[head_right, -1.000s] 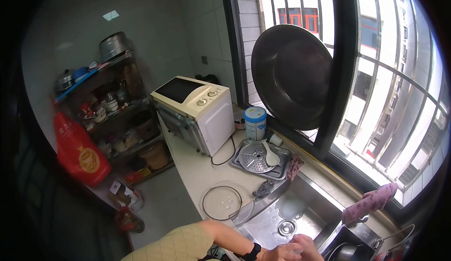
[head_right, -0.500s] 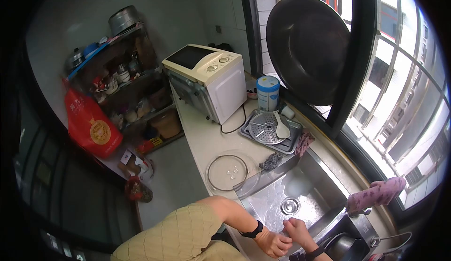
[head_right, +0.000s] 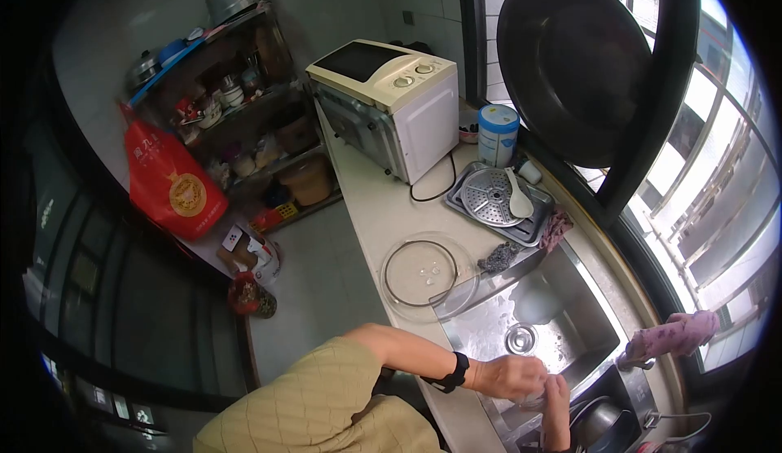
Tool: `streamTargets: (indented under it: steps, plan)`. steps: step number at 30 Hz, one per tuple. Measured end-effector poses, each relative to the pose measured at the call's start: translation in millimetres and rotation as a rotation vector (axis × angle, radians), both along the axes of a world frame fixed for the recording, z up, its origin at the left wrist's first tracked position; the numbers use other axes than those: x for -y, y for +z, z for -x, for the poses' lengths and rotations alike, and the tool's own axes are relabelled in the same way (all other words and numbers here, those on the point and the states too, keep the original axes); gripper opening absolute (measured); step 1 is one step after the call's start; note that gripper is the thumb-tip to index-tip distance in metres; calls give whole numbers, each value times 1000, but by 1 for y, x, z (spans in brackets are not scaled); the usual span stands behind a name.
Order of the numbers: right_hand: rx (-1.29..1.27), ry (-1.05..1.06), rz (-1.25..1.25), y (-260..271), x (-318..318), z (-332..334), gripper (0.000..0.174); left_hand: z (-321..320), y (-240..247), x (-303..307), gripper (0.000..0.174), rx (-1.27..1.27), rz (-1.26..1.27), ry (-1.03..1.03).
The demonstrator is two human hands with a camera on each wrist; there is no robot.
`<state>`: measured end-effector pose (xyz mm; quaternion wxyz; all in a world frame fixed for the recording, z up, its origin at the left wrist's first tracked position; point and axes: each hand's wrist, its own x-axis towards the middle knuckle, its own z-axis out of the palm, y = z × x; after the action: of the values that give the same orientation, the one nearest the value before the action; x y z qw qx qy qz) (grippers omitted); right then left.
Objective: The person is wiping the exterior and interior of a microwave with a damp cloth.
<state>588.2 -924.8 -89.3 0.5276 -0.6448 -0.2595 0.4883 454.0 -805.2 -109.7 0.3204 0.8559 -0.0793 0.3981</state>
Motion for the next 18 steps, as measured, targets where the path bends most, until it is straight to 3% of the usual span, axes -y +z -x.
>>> streamTargets:
  steps: [1,2,4,6,8,10,12,14,16,18]
  plan:
    - [-221,-47,99,30,3,17,11,-5,-12,-4,13,-99,233,117]
    - [-213,-51,101,34,7,29,11,-6,-16,-8,13,-92,235,113]
    - [64,19,-75,39,14,53,30,-5,-22,-18,22,-334,940,365]
    - [150,22,-81,47,5,76,34,4,-25,-31,26,-317,1056,349]
    - [310,-110,-201,29,-9,92,19,30,-14,-43,30,-307,1181,339]
    - [322,-245,-318,33,-36,128,29,67,12,-73,39,-373,1433,408]
    - [211,-264,-255,50,-69,176,42,104,26,-108,39,-193,1570,491]
    - [187,-256,-294,14,-102,212,62,140,21,-139,36,212,1496,680]
    - [382,-99,-222,11,-138,259,74,191,43,-154,34,373,1390,832]
    - [-19,-65,-258,51,-178,312,69,241,50,-168,31,360,1176,955]
